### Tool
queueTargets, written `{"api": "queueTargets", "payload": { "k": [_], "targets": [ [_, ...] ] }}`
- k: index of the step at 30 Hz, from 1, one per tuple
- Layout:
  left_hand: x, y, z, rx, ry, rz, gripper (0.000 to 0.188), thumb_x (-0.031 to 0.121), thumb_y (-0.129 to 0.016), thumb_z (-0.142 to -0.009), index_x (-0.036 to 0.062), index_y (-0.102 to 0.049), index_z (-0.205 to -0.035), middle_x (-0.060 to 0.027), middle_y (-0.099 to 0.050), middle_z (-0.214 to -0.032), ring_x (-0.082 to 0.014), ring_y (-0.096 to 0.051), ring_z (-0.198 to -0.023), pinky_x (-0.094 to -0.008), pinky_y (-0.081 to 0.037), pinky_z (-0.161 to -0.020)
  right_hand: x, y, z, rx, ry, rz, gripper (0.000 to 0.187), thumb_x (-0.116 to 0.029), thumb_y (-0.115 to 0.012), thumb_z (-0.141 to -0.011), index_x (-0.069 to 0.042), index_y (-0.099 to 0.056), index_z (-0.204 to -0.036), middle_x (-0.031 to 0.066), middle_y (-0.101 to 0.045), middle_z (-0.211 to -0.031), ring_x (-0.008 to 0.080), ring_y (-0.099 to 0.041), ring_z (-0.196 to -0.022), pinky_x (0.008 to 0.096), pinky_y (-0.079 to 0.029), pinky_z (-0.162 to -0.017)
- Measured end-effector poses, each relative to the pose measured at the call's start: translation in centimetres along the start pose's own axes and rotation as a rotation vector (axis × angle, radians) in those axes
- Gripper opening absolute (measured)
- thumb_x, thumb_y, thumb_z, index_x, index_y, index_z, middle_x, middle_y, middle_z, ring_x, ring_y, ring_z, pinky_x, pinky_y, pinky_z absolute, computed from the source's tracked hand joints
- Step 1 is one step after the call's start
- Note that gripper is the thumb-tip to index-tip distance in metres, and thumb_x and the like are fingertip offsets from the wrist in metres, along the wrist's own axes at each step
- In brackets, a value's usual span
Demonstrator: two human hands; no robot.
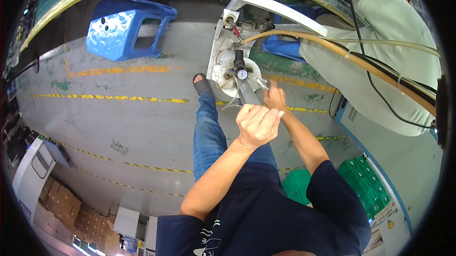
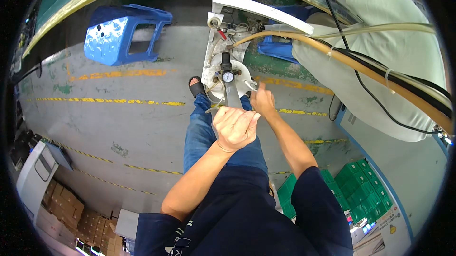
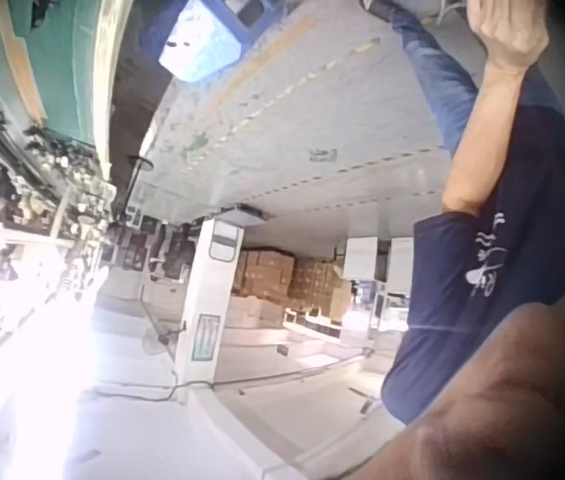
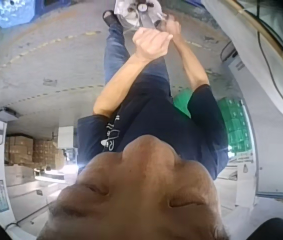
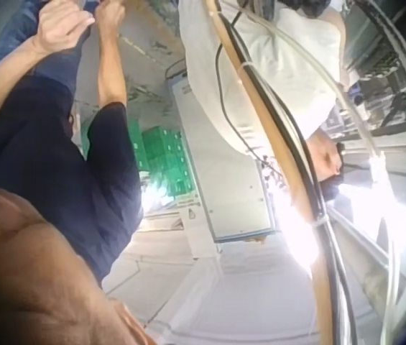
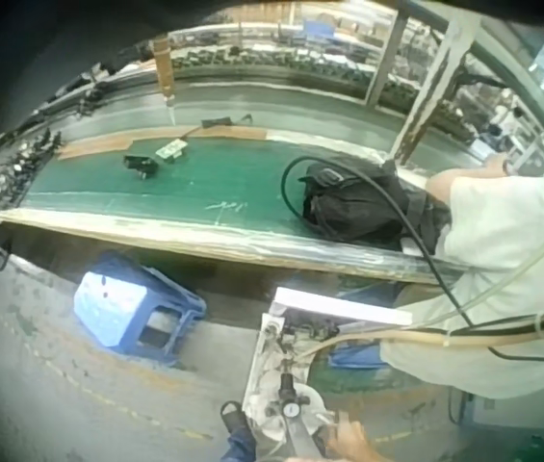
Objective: Operate a labeling machine to process rolls of material and pack them into boxes for storage or shipping.
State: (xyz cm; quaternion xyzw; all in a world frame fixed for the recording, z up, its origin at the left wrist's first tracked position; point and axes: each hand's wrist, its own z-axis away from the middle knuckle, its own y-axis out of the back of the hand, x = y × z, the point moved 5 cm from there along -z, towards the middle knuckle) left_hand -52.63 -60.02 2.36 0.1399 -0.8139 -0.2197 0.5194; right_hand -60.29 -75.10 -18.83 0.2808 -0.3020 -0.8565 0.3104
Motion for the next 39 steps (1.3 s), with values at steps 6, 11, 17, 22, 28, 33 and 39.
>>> {"api": "queueTargets", "payload": {
  "k": [6,11,17,22,28,33,39],
  "targets": [
    [0.0,-0.3,-0.4,0.060,-0.035,-0.008,0.008,0.002,-0.069,-0.072,0.0078,-0.063,-0.069,0.0011,-0.057,-0.061,-0.0148,-0.048,-0.049,-0.0257,-0.039,-0.057,2.3,-3.7,-2.3,-0.182,-0.440,-0.401,0.053,-0.042,-0.053,-0.090,0.005,-0.055,-0.113,0.0198,-0.068,-0.078,0.0355,-0.067,-0.068,0.0423,-0.055,-0.060],
    [0.1,0.3,-0.2,0.061,0.004,-0.012,0.010,0.004,-0.069,-0.073,0.0088,-0.062,-0.067,0.0009,-0.054,-0.059,-0.0154,-0.046,-0.048,-0.0256,-0.039,-0.056,-1.3,-1.4,1.0,0.572,-0.023,0.050,0.065,-0.050,-0.060,-0.084,0.002,-0.050,-0.123,0.0221,-0.062,-0.102,0.0378,-0.060,-0.091,0.0425,-0.048,-0.081],
    [0.8,0.4,-0.4,0.077,-0.023,-0.039,0.011,0.005,-0.067,-0.076,0.0081,-0.060,-0.068,-0.0005,-0.055,-0.062,-0.0166,-0.046,-0.050,-0.0257,-0.040,-0.058,6.1,-5.5,-3.9,0.065,0.000,0.194,0.066,-0.043,-0.064,-0.082,0.003,-0.048,-0.127,0.0259,-0.058,-0.115,0.0395,-0.058,-0.101,0.0426,-0.044,-0.093],
    [0.6,0.7,-0.4,0.076,-0.024,-0.047,0.010,0.005,-0.068,-0.077,0.0075,-0.060,-0.071,-0.0016,-0.056,-0.065,-0.0177,-0.047,-0.051,-0.0263,-0.040,-0.058,3.3,-2.3,-3.5,0.436,-0.146,0.120,0.050,-0.033,-0.063,-0.081,0.000,-0.053,-0.116,0.0211,-0.062,-0.099,0.0356,-0.063,-0.088,0.0450,-0.048,-0.079],
    [1.3,1.0,-1.4,0.112,-0.062,-0.004,0.009,0.006,-0.067,-0.078,0.0068,-0.059,-0.073,-0.0034,-0.057,-0.068,-0.0187,-0.048,-0.053,-0.0276,-0.041,-0.059,2.4,-5.0,-1.6,0.765,0.504,0.568,0.031,-0.026,-0.063,-0.077,-0.005,-0.057,-0.098,0.0134,-0.063,-0.073,0.0298,-0.065,-0.070,0.0446,-0.052,-0.053],
    [1.0,0.8,-0.2,0.088,-0.076,-0.083,0.008,0.006,-0.066,-0.079,0.0057,-0.059,-0.075,-0.0060,-0.059,-0.074,-0.0203,-0.050,-0.059,-0.0304,-0.042,-0.062,-4.7,-3.6,-0.7,0.777,0.643,0.438,0.028,-0.026,-0.060,-0.079,-0.005,-0.056,-0.098,0.0122,-0.061,-0.073,0.0280,-0.063,-0.070,0.0424,-0.051,-0.056],
    [0.6,-0.2,0.3,0.065,-0.073,-0.018,0.011,0.009,-0.061,-0.084,0.0058,-0.054,-0.075,-0.0084,-0.056,-0.075,-0.0241,-0.052,-0.064,-0.0329,-0.040,-0.066,-6.7,-0.6,4.4,0.835,0.777,0.329,0.023,-0.025,-0.055,-0.083,-0.006,-0.055,-0.096,0.0104,-0.058,-0.073,0.0253,-0.060,-0.071,0.0391,-0.049,-0.060]
  ]
}}
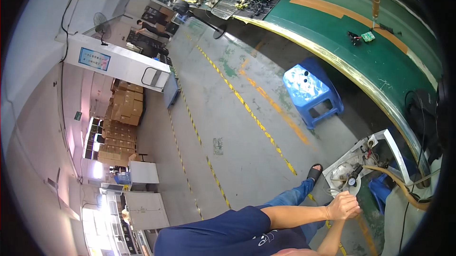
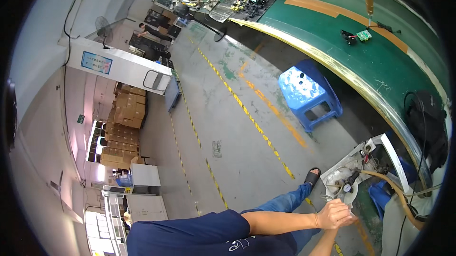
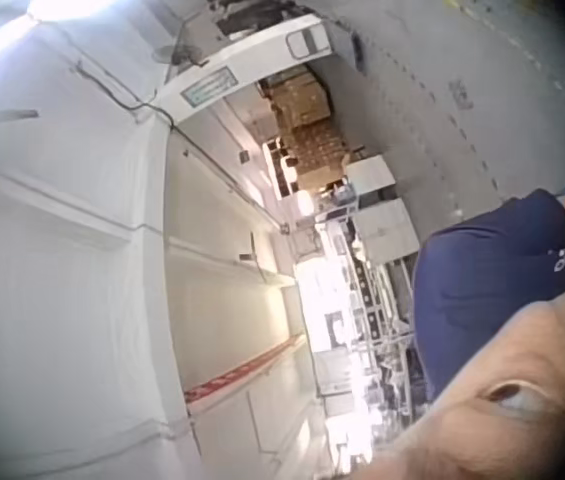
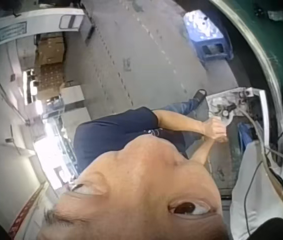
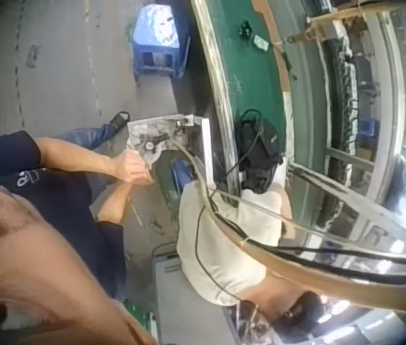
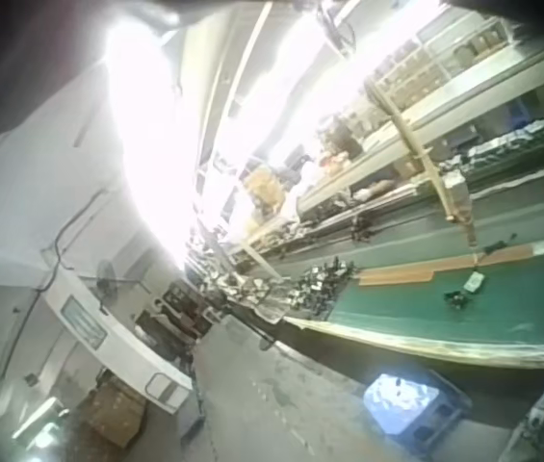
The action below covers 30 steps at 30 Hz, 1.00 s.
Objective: Operate a labeling machine to process rolls of material and pack them into boxes for storage or shipping.
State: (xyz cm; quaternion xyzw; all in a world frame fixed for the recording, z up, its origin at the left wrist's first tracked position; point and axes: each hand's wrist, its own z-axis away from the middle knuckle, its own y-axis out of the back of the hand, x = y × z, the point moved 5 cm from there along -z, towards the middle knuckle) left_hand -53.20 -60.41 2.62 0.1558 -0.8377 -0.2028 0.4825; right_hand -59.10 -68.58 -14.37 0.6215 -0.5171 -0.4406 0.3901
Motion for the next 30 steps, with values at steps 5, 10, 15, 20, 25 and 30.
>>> {"api": "queueTargets", "payload": {
  "k": [5,10,15,20,25,30],
  "targets": [
    [-0.2,-0.7,0.5,-0.035,0.022,-0.005,0.011,0.010,-0.058,-0.085,0.0057,-0.054,-0.076,-0.0081,-0.055,-0.074,-0.0248,-0.052,-0.063,-0.0324,-0.039,-0.067,0.0,1.1,-0.6,0.044,-0.015,0.083,0.020,-0.025,-0.050,-0.086,-0.007,-0.055,-0.095,0.0089,-0.055,-0.073,0.0231,-0.057,-0.072,0.0364,-0.048,-0.063],
    [-0.2,-0.1,0.1,-0.010,0.030,0.001,0.011,0.010,-0.058,-0.085,0.0057,-0.054,-0.076,-0.0083,-0.055,-0.074,-0.0250,-0.051,-0.063,-0.0323,-0.039,-0.066,2.6,0.4,-0.3,0.095,-0.020,0.147,0.019,-0.025,-0.046,-0.089,-0.008,-0.054,-0.094,0.0074,-0.053,-0.073,0.0209,-0.054,-0.073,0.0336,-0.046,-0.067],
    [0.2,0.0,0.3,-0.052,-0.014,-0.009,0.011,0.010,-0.058,-0.085,0.0057,-0.054,-0.076,-0.0077,-0.054,-0.073,-0.0251,-0.049,-0.061,-0.0327,-0.038,-0.065,2.0,1.0,-1.2,0.129,-0.047,0.207,0.019,-0.024,-0.042,-0.092,-0.009,-0.053,-0.093,0.0059,-0.050,-0.073,0.0187,-0.052,-0.073,0.0309,-0.045,-0.070],
    [1.0,-0.4,0.0,-0.052,-0.032,-0.008,0.012,0.009,-0.061,-0.082,0.0066,-0.054,-0.071,-0.0069,-0.053,-0.071,-0.0232,-0.045,-0.060,-0.0326,-0.038,-0.061,9.5,-10.4,7.9,-0.459,-0.081,0.010,0.018,-0.029,-0.052,-0.083,-0.013,-0.058,-0.077,0.0052,-0.057,-0.066,0.0207,-0.053,-0.053,0.0350,-0.039,-0.045],
    [1.1,0.3,-0.9,-0.112,-0.119,-0.188,0.012,0.011,-0.062,-0.079,0.0095,-0.056,-0.069,-0.0061,-0.051,-0.065,-0.0230,-0.042,-0.051,-0.0345,-0.036,-0.053,5.1,-7.0,5.5,-0.127,0.016,-0.160,0.018,-0.024,-0.062,-0.064,-0.018,-0.054,-0.049,0.0068,-0.056,-0.056,0.0224,-0.051,-0.051,0.0420,-0.032,-0.044],
    [-0.1,-0.1,-0.7,-0.125,-0.026,-0.078,0.011,0.003,-0.067,-0.074,0.0081,-0.058,-0.070,-0.0040,-0.054,-0.063,-0.0226,-0.046,-0.052,-0.0313,-0.040,-0.056,5.5,-6.4,2.4,-0.780,-0.522,0.066,0.038,-0.040,-0.053,-0.088,-0.007,-0.069,-0.076,0.0128,-0.066,-0.076,0.0280,-0.064,-0.062,0.0394,-0.049,-0.051]
  ]
}}
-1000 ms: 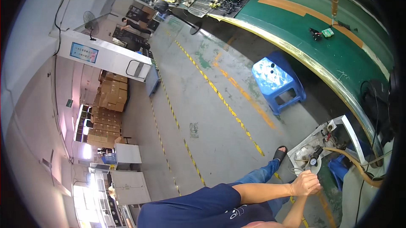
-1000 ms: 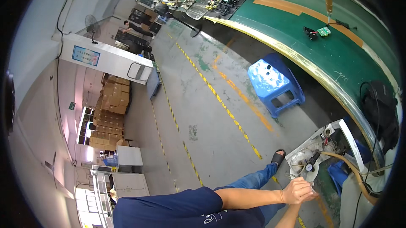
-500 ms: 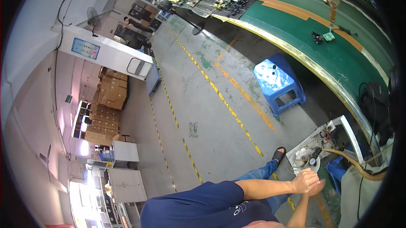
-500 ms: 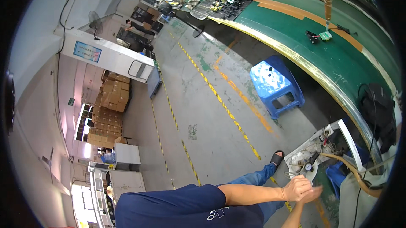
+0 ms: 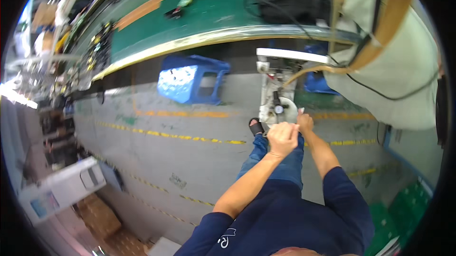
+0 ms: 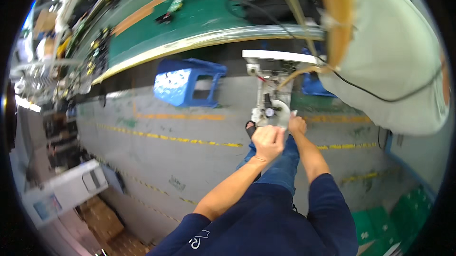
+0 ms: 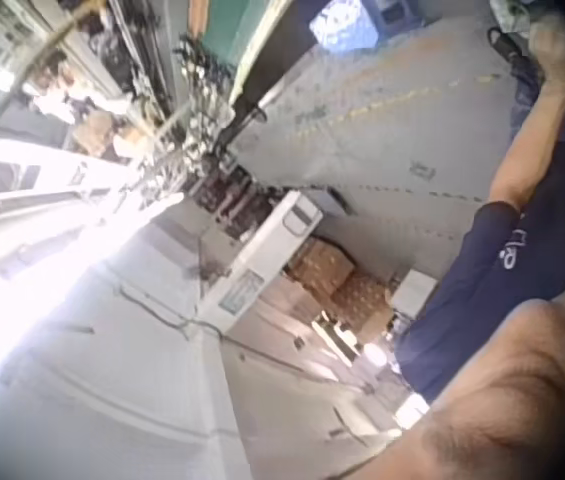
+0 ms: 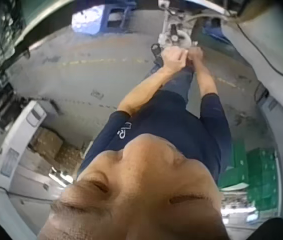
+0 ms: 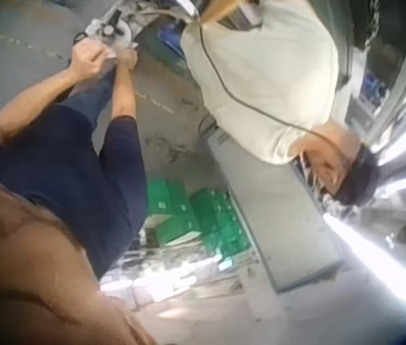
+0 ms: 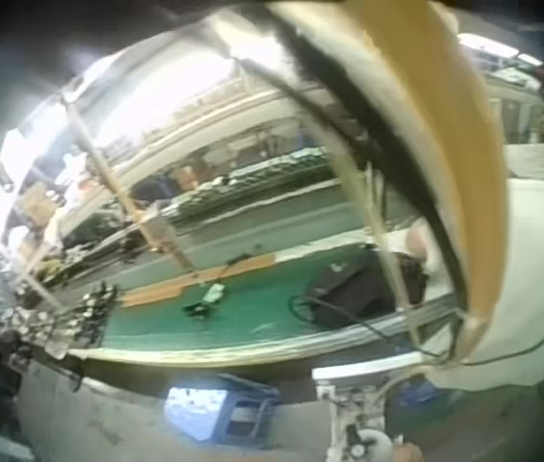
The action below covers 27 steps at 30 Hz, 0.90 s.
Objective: Operate a labeling machine to process rolls of material and pack them into boxes for storage or shipping.
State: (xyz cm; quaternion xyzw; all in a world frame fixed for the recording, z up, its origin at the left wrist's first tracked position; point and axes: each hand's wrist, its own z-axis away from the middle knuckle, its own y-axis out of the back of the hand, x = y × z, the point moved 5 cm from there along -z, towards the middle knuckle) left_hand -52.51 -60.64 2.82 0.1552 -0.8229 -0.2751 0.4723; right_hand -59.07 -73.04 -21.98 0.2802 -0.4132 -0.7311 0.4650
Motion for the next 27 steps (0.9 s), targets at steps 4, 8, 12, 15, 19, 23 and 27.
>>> {"api": "queueTargets", "payload": {
  "k": [4,8,12,15,19,23,27],
  "targets": [
    [0.3,-0.7,-0.1,-0.046,-0.012,0.018,0.011,0.006,-0.066,-0.077,0.0074,-0.057,-0.070,-0.0031,-0.054,-0.063,-0.0217,-0.048,-0.052,-0.0304,-0.040,-0.056,0.4,3.1,3.0,0.339,-0.036,0.001,0.038,-0.038,-0.051,-0.090,-0.002,-0.063,-0.092,0.0171,-0.065,-0.089,0.0321,-0.064,-0.074,0.0405,-0.050,-0.062],
    [0.4,-0.6,-0.2,-0.039,-0.007,0.045,0.009,0.005,-0.066,-0.076,0.0067,-0.058,-0.071,-0.0043,-0.054,-0.062,-0.0230,-0.045,-0.052,-0.0308,-0.040,-0.056,-0.1,5.1,4.5,0.670,0.034,-0.020,0.044,-0.037,-0.050,-0.092,0.004,-0.057,-0.108,0.0214,-0.064,-0.103,0.0363,-0.063,-0.086,0.0415,-0.051,-0.074],
    [1.2,-0.5,-0.1,-0.052,-0.008,0.050,0.008,0.004,-0.066,-0.075,0.0064,-0.059,-0.071,-0.0046,-0.053,-0.062,-0.0235,-0.044,-0.051,-0.0310,-0.040,-0.056,2.2,-1.1,1.0,0.243,-0.228,-0.394,0.049,-0.038,-0.050,-0.092,0.004,-0.053,-0.118,0.0251,-0.062,-0.106,0.0385,-0.063,-0.092,0.0468,-0.051,-0.078],
    [0.8,-0.5,-0.7,-0.033,-0.021,0.047,0.008,0.004,-0.066,-0.075,0.0064,-0.059,-0.071,-0.0044,-0.052,-0.061,-0.0234,-0.043,-0.051,-0.0312,-0.040,-0.055,2.8,-6.5,-1.7,-0.289,-0.457,-0.732,0.054,-0.039,-0.051,-0.091,0.004,-0.050,-0.124,0.0277,-0.060,-0.106,0.0396,-0.063,-0.095,0.0517,-0.050,-0.079],
    [0.5,-0.5,-0.3,-0.032,-0.013,0.019,0.010,0.003,-0.067,-0.073,0.0067,-0.058,-0.069,-0.0041,-0.052,-0.061,-0.0231,-0.045,-0.050,-0.0314,-0.040,-0.055,2.2,-4.9,1.0,0.118,-0.754,-0.535,0.065,-0.040,-0.059,-0.086,0.007,-0.045,-0.129,0.0260,-0.058,-0.116,0.0372,-0.055,-0.111,0.0483,-0.045,-0.091],
    [0.9,0.4,-0.7,0.025,0.020,0.014,0.012,0.003,-0.067,-0.073,0.0071,-0.057,-0.068,-0.0041,-0.054,-0.062,-0.0231,-0.046,-0.050,-0.0311,-0.040,-0.054,0.1,-0.3,2.4,0.577,0.246,0.072,0.067,-0.040,-0.065,-0.080,0.006,-0.048,-0.125,0.0238,-0.061,-0.103,0.0375,-0.054,-0.108,0.0463,-0.043,-0.094],
    [1.1,0.6,-1.0,0.060,-0.020,0.047,0.010,0.003,-0.066,-0.074,0.0068,-0.058,-0.070,-0.0039,-0.055,-0.065,-0.0224,-0.048,-0.052,-0.0301,-0.040,-0.055,1.5,-3.7,-2.2,-0.061,0.014,-0.056,0.038,-0.037,-0.059,-0.083,0.000,-0.061,-0.089,0.0151,-0.066,-0.074,0.0306,-0.066,-0.070,0.0427,-0.049,-0.074]
  ]
}}
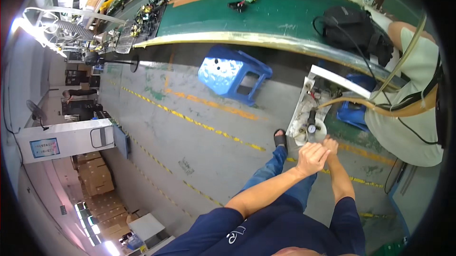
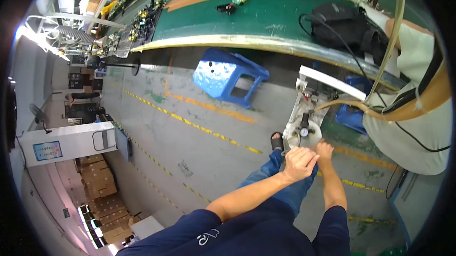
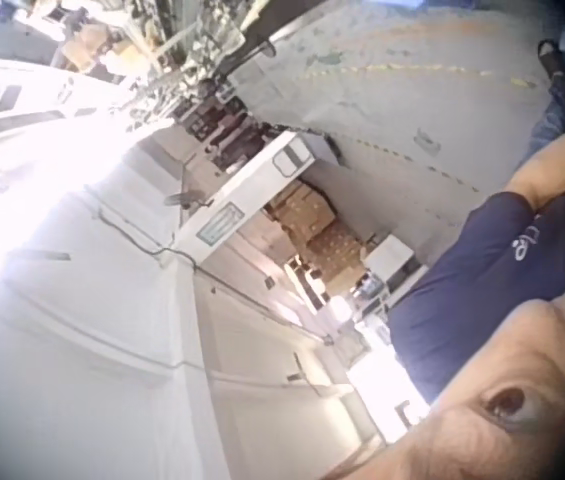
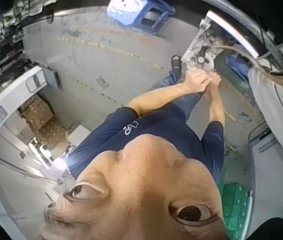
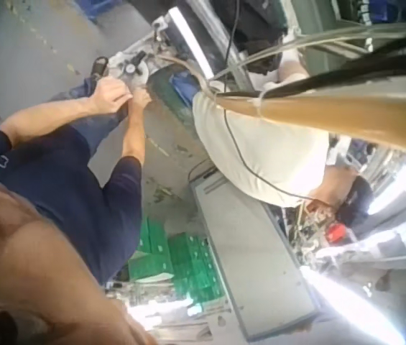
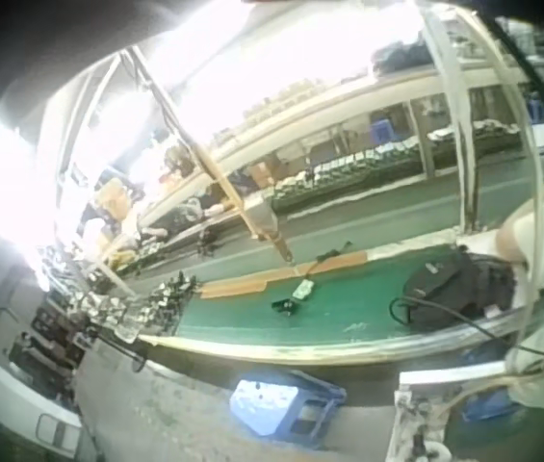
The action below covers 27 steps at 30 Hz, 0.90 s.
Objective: Operate a labeling machine to process rolls of material and pack them into boxes for storage or shipping.
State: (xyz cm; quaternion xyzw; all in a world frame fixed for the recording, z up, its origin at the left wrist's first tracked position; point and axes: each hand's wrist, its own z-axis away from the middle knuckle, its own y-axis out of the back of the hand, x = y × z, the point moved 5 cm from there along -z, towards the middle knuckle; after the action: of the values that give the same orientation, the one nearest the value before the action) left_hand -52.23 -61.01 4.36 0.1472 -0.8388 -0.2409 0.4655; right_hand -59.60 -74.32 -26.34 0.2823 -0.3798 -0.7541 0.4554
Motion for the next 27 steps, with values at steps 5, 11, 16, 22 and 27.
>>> {"api": "queueTargets", "payload": {
  "k": [5,11,16,22,27],
  "targets": [
    [0.2,-0.5,-0.3,-0.010,0.018,0.001,0.009,0.005,-0.066,-0.076,0.0066,-0.058,-0.072,-0.0039,-0.057,-0.068,-0.0209,-0.050,-0.055,-0.0290,-0.039,-0.057,1.8,-7.2,-2.2,0.148,0.302,0.061,0.027,-0.026,-0.053,-0.084,-0.002,-0.065,-0.079,0.0155,-0.066,-0.073,0.0307,-0.065,-0.063,0.0429,-0.050,-0.069],
    [-0.2,-0.2,0.5,-0.033,0.036,-0.027,0.010,0.006,-0.066,-0.077,0.0067,-0.057,-0.071,-0.0040,-0.056,-0.069,-0.0203,-0.050,-0.056,-0.0287,-0.039,-0.057,1.5,-3.9,-1.8,0.047,-0.196,-0.128,0.040,-0.037,-0.049,-0.092,-0.001,-0.064,-0.083,0.0232,-0.066,-0.086,0.0324,-0.067,-0.075,0.0440,-0.051,-0.071],
    [-0.7,-0.2,0.4,-0.016,0.023,-0.036,0.012,0.007,-0.066,-0.078,0.0068,-0.056,-0.071,-0.0042,-0.056,-0.069,-0.0203,-0.049,-0.055,-0.0288,-0.039,-0.057,0.4,0.0,1.2,0.106,-0.730,-0.398,0.042,-0.040,-0.053,-0.091,0.000,-0.055,-0.103,0.0220,-0.065,-0.096,0.0342,-0.062,-0.093,0.0452,-0.049,-0.080],
    [0.2,-0.6,0.2,-0.020,0.003,0.009,0.013,0.007,-0.066,-0.078,0.0067,-0.055,-0.070,-0.0045,-0.055,-0.069,-0.0207,-0.048,-0.055,-0.0290,-0.038,-0.057,2.4,-1.4,3.2,0.578,0.229,0.207,0.046,-0.042,-0.059,-0.086,-0.001,-0.057,-0.108,0.0180,-0.065,-0.095,0.0356,-0.058,-0.104,0.0474,-0.045,-0.090],
    [-0.2,0.0,0.3,-0.030,0.006,-0.008,0.012,0.007,-0.066,-0.078,0.0063,-0.056,-0.071,-0.0045,-0.054,-0.068,-0.0208,-0.047,-0.055,-0.0290,-0.038,-0.056,0.8,0.6,1.7,-0.113,0.067,0.019,0.047,-0.046,-0.053,-0.090,0.000,-0.061,-0.099,0.0193,-0.068,-0.086,0.0376,-0.065,-0.083,0.0480,-0.051,-0.077]
  ]
}}
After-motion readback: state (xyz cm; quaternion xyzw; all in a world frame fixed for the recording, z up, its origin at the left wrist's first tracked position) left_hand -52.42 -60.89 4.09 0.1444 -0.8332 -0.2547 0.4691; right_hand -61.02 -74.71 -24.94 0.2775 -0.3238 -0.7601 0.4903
